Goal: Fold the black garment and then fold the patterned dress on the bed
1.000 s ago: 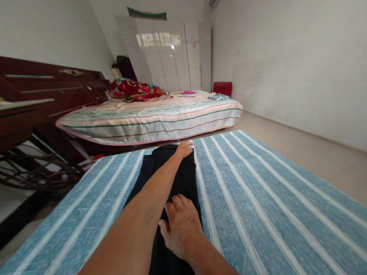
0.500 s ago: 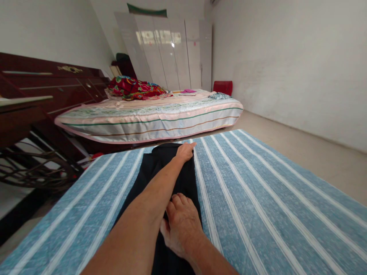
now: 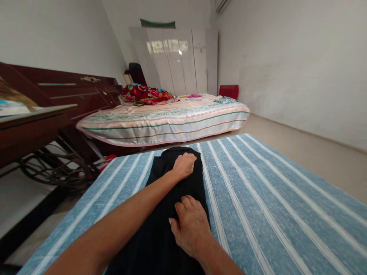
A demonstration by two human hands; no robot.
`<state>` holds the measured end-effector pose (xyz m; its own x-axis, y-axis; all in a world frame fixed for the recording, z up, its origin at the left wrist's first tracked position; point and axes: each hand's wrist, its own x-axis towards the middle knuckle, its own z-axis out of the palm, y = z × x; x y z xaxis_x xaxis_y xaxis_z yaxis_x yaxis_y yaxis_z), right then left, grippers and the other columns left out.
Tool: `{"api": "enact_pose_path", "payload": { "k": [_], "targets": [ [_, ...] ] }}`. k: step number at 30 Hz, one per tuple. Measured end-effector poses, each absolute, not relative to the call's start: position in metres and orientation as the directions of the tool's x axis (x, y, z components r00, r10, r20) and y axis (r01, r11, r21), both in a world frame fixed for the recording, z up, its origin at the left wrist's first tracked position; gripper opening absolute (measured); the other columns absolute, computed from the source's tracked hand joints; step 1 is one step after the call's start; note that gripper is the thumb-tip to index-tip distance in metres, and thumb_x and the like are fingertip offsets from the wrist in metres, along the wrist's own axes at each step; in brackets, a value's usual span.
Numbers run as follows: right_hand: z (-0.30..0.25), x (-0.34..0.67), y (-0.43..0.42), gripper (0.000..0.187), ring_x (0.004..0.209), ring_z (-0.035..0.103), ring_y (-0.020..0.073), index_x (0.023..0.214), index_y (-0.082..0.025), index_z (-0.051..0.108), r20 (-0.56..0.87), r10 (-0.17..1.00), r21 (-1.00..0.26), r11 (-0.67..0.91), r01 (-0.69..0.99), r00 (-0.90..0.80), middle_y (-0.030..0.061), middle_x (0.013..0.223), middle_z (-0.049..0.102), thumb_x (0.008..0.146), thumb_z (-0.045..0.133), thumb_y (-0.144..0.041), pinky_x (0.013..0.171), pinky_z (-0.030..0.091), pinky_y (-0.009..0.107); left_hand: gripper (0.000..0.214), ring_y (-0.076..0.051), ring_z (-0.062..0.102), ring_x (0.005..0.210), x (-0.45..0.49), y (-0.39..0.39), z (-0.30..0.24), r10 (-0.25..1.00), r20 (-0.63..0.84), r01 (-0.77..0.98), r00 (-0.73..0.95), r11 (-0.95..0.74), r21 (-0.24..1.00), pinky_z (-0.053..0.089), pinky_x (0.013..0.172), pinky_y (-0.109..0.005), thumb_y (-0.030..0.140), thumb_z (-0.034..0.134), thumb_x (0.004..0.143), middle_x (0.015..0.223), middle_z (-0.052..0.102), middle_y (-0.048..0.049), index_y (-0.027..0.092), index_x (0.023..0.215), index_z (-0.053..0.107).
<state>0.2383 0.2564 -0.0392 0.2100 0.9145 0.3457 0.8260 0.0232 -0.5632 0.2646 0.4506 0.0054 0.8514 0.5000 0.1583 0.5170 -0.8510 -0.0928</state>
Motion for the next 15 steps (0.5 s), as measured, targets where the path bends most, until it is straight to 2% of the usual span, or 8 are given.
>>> {"api": "enact_pose_path", "payload": {
  "k": [7, 15],
  "targets": [
    [-0.045, 0.237, 0.256, 0.021, 0.113, 0.048, 0.0265, 0.099, -0.020, 0.062, 0.371, 0.900, -0.564, 0.024, 0.825, 0.228, 0.0090, 0.108, 0.060, 0.082, 0.055, -0.029, 0.095, 0.038, 0.042, 0.031, -0.019, 0.046, 0.123, 0.257, 0.454, -0.023, 0.489, 0.070, 0.493, 0.869, -0.869, -0.051, 0.038, 0.101, -0.035, 0.024, 0.039, 0.090, 0.133, 0.052, -0.0055, 0.023, 0.117, 0.055],
    [-0.047, 0.237, 0.256, 0.023, 0.114, 0.048, 0.0268, 0.101, -0.020, 0.062, 0.380, 0.896, -0.570, 0.030, 0.821, 0.231, 0.0089, 0.111, 0.060, 0.082, 0.055, -0.030, 0.097, 0.037, 0.042, 0.041, -0.021, 0.038, 0.130, 0.257, 0.452, -0.036, 0.522, 0.061, 0.523, 0.851, -0.852, -0.004, 0.034, 0.105, -0.043, 0.019, 0.032, 0.091, 0.142, 0.042, -0.0070, 0.023, 0.127, 0.048]
  ]
}}
